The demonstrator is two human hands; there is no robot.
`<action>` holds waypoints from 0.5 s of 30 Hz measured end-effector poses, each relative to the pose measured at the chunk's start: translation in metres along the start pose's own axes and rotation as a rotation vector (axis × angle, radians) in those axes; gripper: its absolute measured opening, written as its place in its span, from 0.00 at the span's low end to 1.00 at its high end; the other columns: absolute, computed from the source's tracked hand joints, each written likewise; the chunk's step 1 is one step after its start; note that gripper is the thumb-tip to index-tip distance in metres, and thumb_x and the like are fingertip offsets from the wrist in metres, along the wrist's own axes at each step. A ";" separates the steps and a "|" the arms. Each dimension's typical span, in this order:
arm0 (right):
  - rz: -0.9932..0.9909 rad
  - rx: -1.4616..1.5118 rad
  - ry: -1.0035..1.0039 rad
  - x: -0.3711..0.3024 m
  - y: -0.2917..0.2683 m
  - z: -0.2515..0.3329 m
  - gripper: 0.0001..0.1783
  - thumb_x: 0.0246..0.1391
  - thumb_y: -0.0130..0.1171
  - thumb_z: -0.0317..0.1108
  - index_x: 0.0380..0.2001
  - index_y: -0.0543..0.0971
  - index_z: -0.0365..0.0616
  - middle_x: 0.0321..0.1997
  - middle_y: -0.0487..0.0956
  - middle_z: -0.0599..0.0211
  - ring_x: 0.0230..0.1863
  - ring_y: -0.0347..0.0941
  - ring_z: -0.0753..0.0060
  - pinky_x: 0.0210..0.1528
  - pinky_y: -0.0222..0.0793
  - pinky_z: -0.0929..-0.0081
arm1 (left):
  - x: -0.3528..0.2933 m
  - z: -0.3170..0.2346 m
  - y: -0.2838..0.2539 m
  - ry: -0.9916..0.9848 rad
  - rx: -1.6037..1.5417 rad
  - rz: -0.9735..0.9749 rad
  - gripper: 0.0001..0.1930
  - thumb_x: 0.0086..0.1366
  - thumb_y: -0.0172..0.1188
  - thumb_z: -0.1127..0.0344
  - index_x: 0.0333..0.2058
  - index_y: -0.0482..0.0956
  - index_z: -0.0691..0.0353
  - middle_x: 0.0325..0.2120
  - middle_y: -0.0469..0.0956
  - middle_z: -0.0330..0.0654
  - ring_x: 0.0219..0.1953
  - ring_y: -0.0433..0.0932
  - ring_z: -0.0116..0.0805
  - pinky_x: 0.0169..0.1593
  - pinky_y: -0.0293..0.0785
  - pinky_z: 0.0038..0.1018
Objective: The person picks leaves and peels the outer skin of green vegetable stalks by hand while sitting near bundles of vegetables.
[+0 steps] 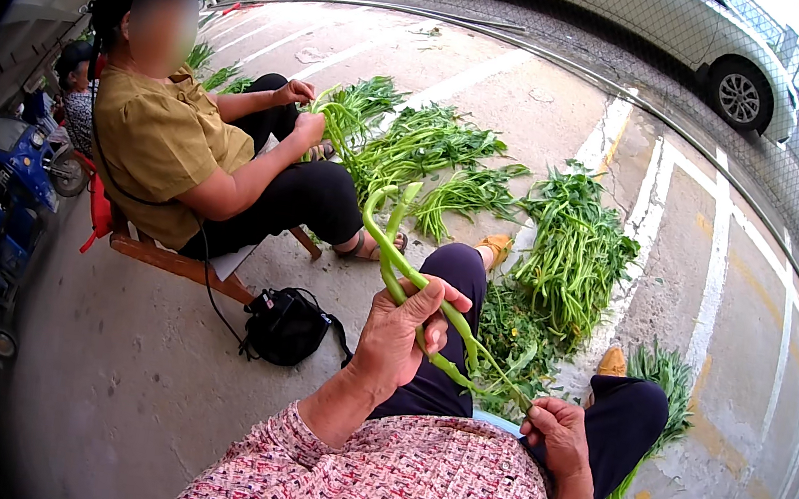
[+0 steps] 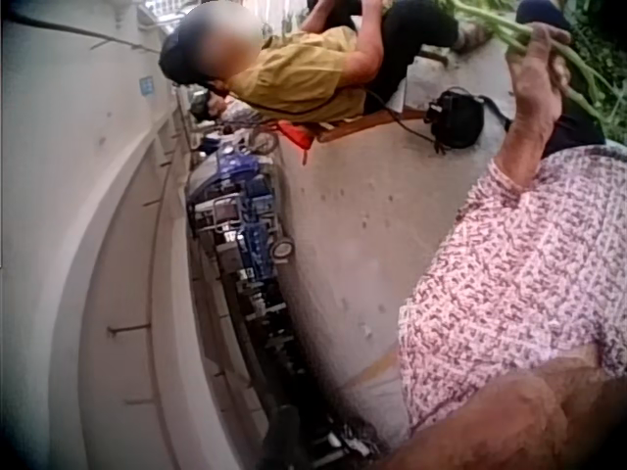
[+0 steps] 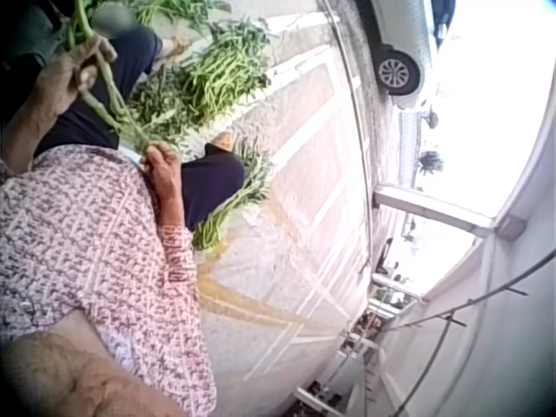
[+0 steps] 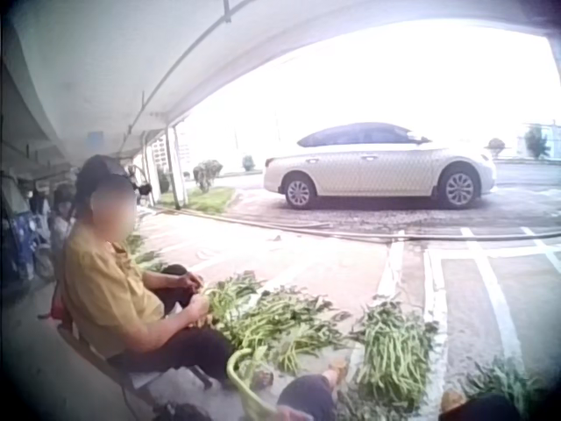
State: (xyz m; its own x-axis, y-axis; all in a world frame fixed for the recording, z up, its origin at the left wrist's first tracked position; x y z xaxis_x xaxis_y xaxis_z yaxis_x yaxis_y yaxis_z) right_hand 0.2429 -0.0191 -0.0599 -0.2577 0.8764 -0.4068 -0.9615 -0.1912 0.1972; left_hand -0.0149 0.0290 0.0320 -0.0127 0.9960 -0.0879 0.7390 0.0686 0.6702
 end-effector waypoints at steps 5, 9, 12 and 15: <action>-0.012 0.139 0.020 0.000 0.000 -0.003 0.07 0.52 0.53 0.27 0.34 0.75 0.35 0.22 0.77 0.66 0.18 0.67 0.84 0.22 0.64 0.89 | 0.001 0.000 -0.003 -0.009 -0.008 -0.006 0.11 0.64 0.50 0.63 0.32 0.75 0.65 0.29 0.77 0.45 0.15 0.65 0.19 0.18 0.60 0.16; 0.014 0.121 0.009 0.000 0.002 -0.002 0.07 0.52 0.51 0.25 0.35 0.74 0.34 0.24 0.77 0.64 0.19 0.68 0.83 0.24 0.65 0.89 | 0.002 0.000 -0.005 -0.015 -0.008 -0.025 0.11 0.64 0.50 0.63 0.32 0.75 0.65 0.29 0.77 0.45 0.15 0.65 0.19 0.19 0.60 0.16; -0.026 0.050 0.022 0.000 0.002 -0.001 0.07 0.51 0.50 0.26 0.33 0.75 0.35 0.22 0.77 0.67 0.18 0.68 0.85 0.22 0.64 0.90 | 0.002 -0.001 -0.003 -0.011 -0.034 -0.015 0.11 0.64 0.50 0.63 0.32 0.75 0.65 0.29 0.76 0.46 0.15 0.64 0.19 0.18 0.60 0.16; -0.047 0.035 0.005 0.000 0.002 0.000 0.07 0.51 0.49 0.25 0.32 0.76 0.35 0.23 0.77 0.66 0.18 0.67 0.85 0.22 0.64 0.90 | 0.002 -0.001 -0.002 0.004 -0.040 -0.014 0.11 0.64 0.50 0.63 0.32 0.75 0.66 0.29 0.76 0.46 0.15 0.64 0.19 0.18 0.60 0.16</action>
State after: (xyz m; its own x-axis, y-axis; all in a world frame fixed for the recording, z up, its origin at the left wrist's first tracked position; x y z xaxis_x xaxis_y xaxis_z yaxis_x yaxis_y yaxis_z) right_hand 0.2407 -0.0194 -0.0591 -0.2133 0.8818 -0.4206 -0.9686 -0.1345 0.2092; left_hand -0.0172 0.0307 0.0317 -0.0254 0.9952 -0.0943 0.7110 0.0843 0.6981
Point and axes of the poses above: each hand's wrist, its own x-axis towards the middle knuckle, its own y-axis out of the palm, z = x × y, the point moved 2 cm from there along x, towards the middle knuckle
